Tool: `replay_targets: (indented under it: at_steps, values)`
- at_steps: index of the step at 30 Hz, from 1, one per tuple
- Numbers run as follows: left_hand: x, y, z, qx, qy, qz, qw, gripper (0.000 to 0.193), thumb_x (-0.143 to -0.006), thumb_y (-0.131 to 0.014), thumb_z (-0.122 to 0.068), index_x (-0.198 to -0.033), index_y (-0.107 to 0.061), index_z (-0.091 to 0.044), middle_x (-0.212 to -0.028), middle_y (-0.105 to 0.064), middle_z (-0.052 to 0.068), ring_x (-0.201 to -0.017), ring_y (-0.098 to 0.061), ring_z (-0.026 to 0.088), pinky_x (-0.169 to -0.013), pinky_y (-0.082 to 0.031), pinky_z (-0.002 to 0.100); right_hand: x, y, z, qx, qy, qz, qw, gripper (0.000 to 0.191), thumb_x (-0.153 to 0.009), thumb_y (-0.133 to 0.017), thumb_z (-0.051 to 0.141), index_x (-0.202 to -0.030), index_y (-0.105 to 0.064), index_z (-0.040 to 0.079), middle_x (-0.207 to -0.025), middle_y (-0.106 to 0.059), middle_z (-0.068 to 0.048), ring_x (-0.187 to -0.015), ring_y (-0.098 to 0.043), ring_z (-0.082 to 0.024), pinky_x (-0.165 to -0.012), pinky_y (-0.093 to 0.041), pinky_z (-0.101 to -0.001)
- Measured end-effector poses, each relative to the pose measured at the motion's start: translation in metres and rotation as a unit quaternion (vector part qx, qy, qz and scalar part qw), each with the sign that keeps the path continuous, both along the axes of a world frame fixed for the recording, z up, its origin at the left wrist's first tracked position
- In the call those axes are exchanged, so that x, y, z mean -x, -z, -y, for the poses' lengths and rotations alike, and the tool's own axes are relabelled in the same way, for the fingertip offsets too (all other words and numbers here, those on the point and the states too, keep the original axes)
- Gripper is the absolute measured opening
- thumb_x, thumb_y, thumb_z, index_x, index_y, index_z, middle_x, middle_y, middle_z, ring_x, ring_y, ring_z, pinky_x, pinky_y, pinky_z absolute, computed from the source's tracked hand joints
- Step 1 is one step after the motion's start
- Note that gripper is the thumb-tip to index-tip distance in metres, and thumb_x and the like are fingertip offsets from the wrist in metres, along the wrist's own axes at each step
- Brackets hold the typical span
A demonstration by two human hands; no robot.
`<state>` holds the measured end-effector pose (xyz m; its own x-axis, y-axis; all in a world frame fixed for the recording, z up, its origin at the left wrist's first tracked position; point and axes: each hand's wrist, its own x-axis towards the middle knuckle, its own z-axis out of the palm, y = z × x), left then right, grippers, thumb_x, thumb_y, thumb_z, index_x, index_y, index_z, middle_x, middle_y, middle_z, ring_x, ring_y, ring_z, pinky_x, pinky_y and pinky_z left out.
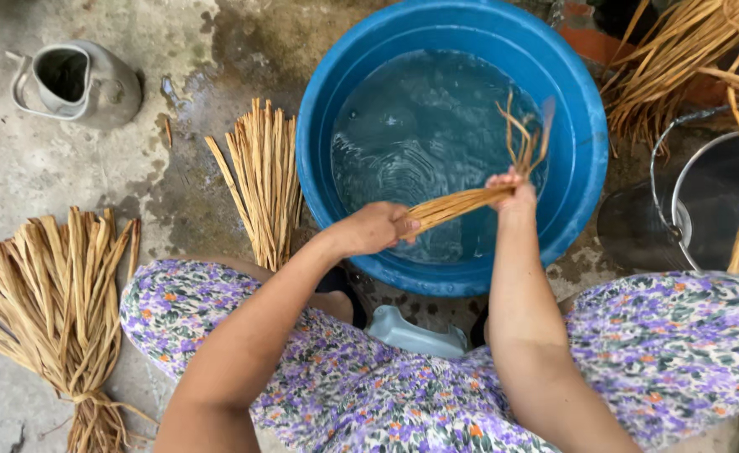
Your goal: The person repeatedly picks up bundles of dried sticks, submerges them in a blue basin of water, and agitates them by hand. The sticks are then placed into a metal bucket. The process is repeated for multiple bundles.
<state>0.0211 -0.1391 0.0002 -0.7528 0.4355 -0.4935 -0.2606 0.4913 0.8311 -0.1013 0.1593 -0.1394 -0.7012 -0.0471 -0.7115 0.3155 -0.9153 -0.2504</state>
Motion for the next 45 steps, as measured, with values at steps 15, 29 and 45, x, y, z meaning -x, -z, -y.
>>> replay_targets:
  at_steps: [15, 29, 45]
  values:
    - [0.015, 0.082, -0.021, 0.136, -0.149, -0.064, 0.977, 0.05, -0.111, -0.044, -0.045, -0.101, -0.067, -0.002, -0.079, -0.068, 0.017, -0.072, -0.067, 0.028, -0.066, -0.052, 0.038, -0.041, -0.028, 0.164, -0.094, -0.293, -0.173, 0.936, 0.034, -0.103, -0.067, 0.025, -0.132, -0.066, 0.005, -0.084, -0.067, -0.007, -0.066, -0.067, -0.02, -0.063, -0.057, -0.0362]
    - [0.0, -0.013, 0.05, -0.005, -0.182, 0.057, 0.982, 0.044, -0.102, -0.056, -0.049, -0.093, -0.074, -0.01, -0.067, -0.052, -0.002, -0.063, -0.045, 0.014, -0.057, -0.036, 0.033, -0.014, -0.004, 0.02, -0.048, -0.05, 0.028, 0.997, 0.082, -0.085, -0.048, 0.073, -0.118, -0.059, -0.001, -0.106, -0.071, -0.019, -0.099, -0.068, -0.035, -0.081, -0.06, -0.0513]
    - [-0.038, -0.005, -0.007, -0.003, -0.01, 0.077, 0.997, 0.045, -0.102, -0.054, -0.048, -0.092, -0.074, -0.009, -0.078, -0.066, -0.001, -0.075, -0.061, 0.015, -0.071, -0.052, 0.033, -0.002, 0.006, 0.049, -0.215, -0.161, 0.037, 0.963, 0.023, -0.093, -0.061, 0.032, -0.106, -0.067, 0.013, -0.069, -0.058, -0.004, -0.05, -0.059, -0.022, -0.047, -0.049, -0.0393]
